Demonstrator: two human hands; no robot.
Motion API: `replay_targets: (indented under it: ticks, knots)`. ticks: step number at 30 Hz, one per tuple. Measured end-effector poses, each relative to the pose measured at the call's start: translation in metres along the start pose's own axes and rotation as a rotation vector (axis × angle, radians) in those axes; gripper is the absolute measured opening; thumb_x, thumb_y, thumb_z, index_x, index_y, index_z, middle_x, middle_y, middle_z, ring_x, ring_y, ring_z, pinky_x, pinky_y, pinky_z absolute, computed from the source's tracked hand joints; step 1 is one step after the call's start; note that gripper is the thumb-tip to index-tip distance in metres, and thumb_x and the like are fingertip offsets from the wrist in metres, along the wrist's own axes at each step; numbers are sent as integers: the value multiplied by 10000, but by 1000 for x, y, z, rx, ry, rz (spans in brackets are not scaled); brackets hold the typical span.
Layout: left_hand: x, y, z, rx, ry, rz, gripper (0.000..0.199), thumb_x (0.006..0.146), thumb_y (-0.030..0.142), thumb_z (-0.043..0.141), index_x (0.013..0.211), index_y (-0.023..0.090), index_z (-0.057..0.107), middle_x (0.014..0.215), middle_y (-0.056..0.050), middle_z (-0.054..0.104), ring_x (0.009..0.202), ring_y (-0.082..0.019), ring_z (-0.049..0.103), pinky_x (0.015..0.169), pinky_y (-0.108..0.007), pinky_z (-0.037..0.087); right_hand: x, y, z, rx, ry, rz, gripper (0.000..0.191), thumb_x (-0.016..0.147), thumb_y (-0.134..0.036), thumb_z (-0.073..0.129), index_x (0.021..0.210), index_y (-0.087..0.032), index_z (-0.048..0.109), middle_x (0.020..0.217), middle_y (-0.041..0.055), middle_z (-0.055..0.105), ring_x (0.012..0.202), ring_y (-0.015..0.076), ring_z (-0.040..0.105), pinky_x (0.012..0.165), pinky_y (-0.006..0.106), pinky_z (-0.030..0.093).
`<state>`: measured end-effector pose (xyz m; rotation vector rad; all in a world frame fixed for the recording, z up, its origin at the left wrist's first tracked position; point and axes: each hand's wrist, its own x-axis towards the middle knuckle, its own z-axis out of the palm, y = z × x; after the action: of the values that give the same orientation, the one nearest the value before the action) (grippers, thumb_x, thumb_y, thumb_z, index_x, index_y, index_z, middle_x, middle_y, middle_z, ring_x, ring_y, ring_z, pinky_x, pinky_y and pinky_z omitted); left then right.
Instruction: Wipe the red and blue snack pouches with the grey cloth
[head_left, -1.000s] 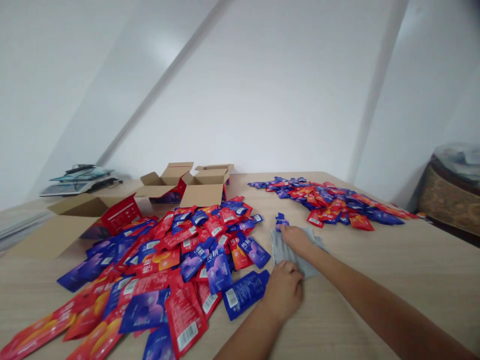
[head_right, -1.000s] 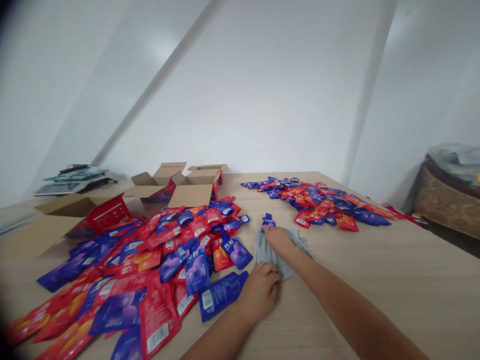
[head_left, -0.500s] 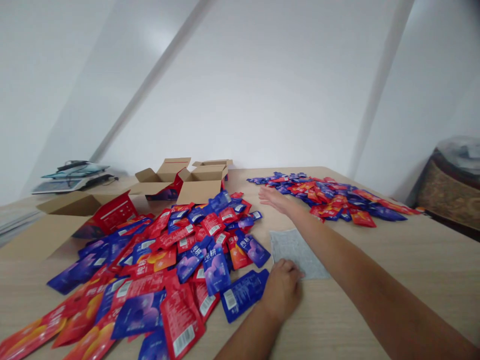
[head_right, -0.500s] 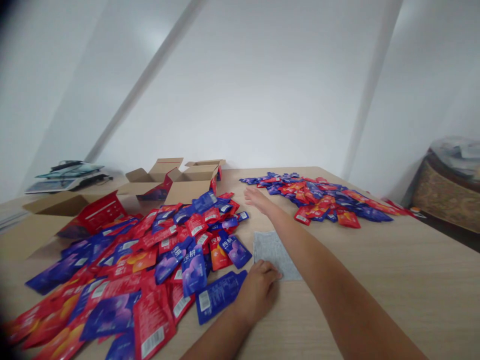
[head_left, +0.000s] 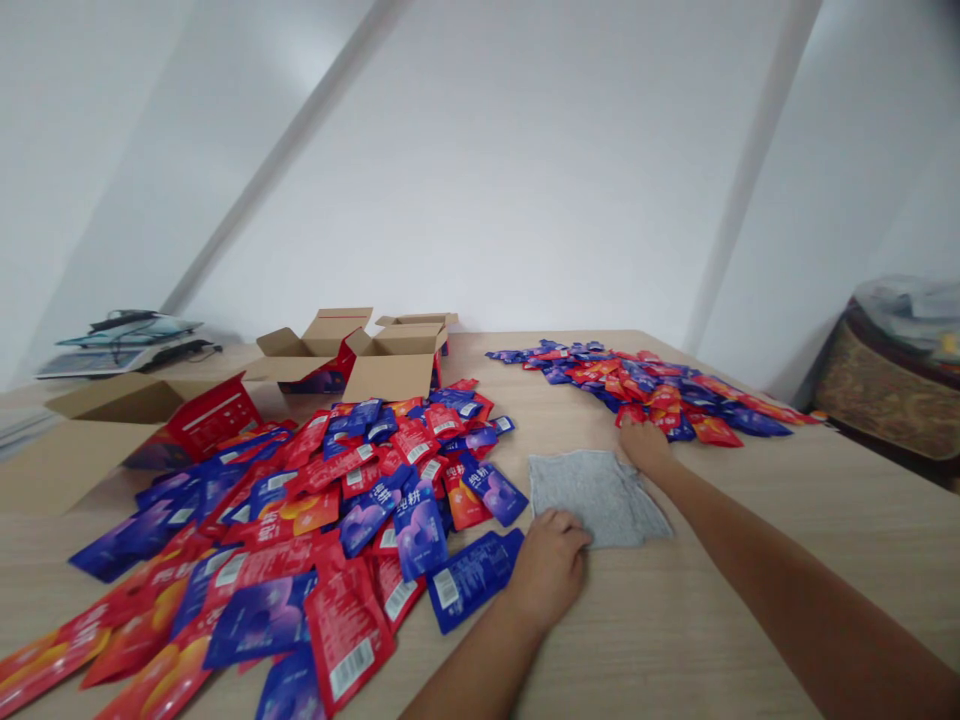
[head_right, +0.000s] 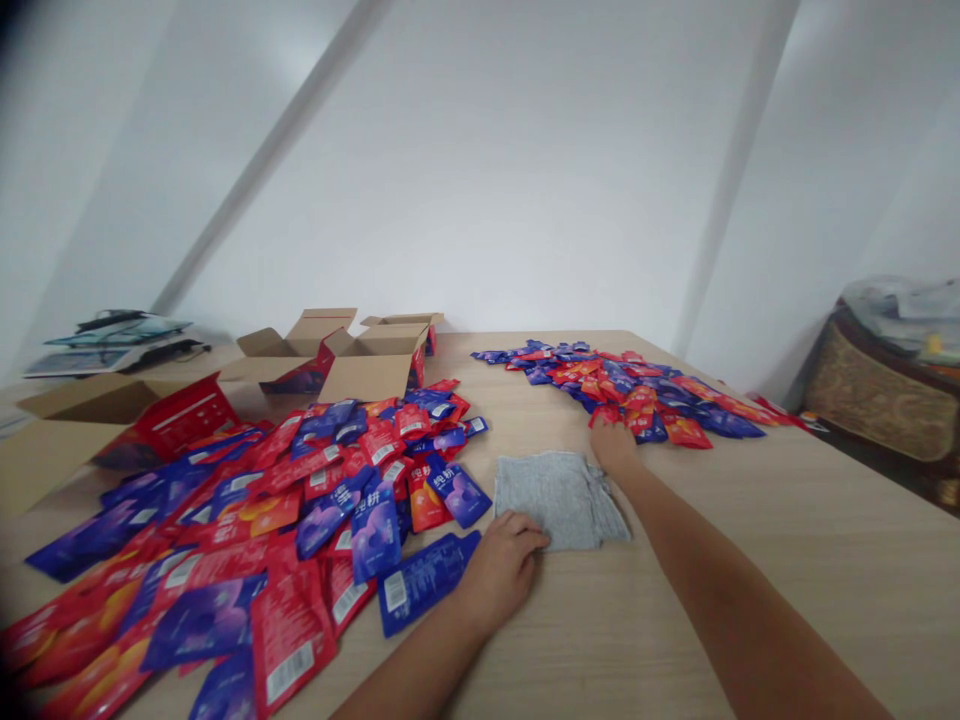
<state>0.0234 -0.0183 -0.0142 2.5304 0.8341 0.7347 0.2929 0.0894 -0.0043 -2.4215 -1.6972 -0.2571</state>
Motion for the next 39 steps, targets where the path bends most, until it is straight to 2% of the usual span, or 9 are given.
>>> replay_targets:
  ticks: [9,14,18,21,23,27,31,35,39]
  knots:
    - [-1,0,1,-20,49,-6,449,711,37,447,1112,180,589,1109,-57,574,1073,-174,491,970,-310,411,0,28,-49,-72,37,26,340,935,-242,347,1128,-74,570,981,215,664,925,261,651,765,337,465]
    - [1,-1,5,158,124,-177,432,792,117,420,1212,97,519,1280,-129,497,1219,-223,422,1075,-381,318,-62,-15,-74,6,133,-152,431,932,-221,298,1332,-121,425,1025,167,672,889,247,650,768,341,469]
    - [2,-1,8,311,46,-216,486,851,219,411,1291,18,461,1360,-196,446,1294,-276,361,1107,-415,259,-134,-63,-59,54,-38,-480,462,864,-132,348,1301,-162,497,1151,151,640,1035,237,600,884,341,446]
    - [2,-1,8,377,-28,-183,559,829,248,460,1333,9,422,1381,-215,424,1317,-283,339,1114,-401,242,-160,-83,-43,77,-122,-561,523,829,-124,361,1341,-151,465,1379,137,463,1253,271,435,985,398,383]
    - [3,-1,8,420,-54,-183,584,826,268,466,1339,-8,412,1384,-230,415,1320,-295,333,1108,-402,245,-159,-88,-38,96,-142,-584,554,828,-135,354,1378,-148,414,1449,107,370,1320,271,340,1011,410,357]
    - [3,1,10,491,-82,-205,545,860,275,410,1332,5,427,1378,-224,427,1308,-300,354,1075,-430,283,-143,-85,-36,92,-186,-590,525,833,-123,344,1342,-162,465,1425,91,415,1313,242,342,1002,383,358]
    - [4,3,13,526,-84,-233,500,885,272,370,1313,29,459,1391,-209,416,1302,-302,363,1047,-449,310,-132,-65,-32,-22,-182,-428,471,849,-106,325,1250,-197,555,1394,102,456,1242,294,412,928,439,396]
    - [3,5,12,524,-69,-251,486,896,264,348,1300,22,470,1386,-199,429,1285,-291,384,1040,-435,320,-122,-36,-28,-76,-111,-261,441,848,-94,314,1172,-174,602,1322,148,513,1131,320,486,865,473,416]
    - [1,3,9,504,-37,-234,472,893,276,359,1293,55,478,1379,-178,446,1273,-278,395,1039,-437,320,-115,-29,-30,106,78,-308,473,809,-90,380,1251,-158,532,1354,150,463,1182,283,437,948,448,380]
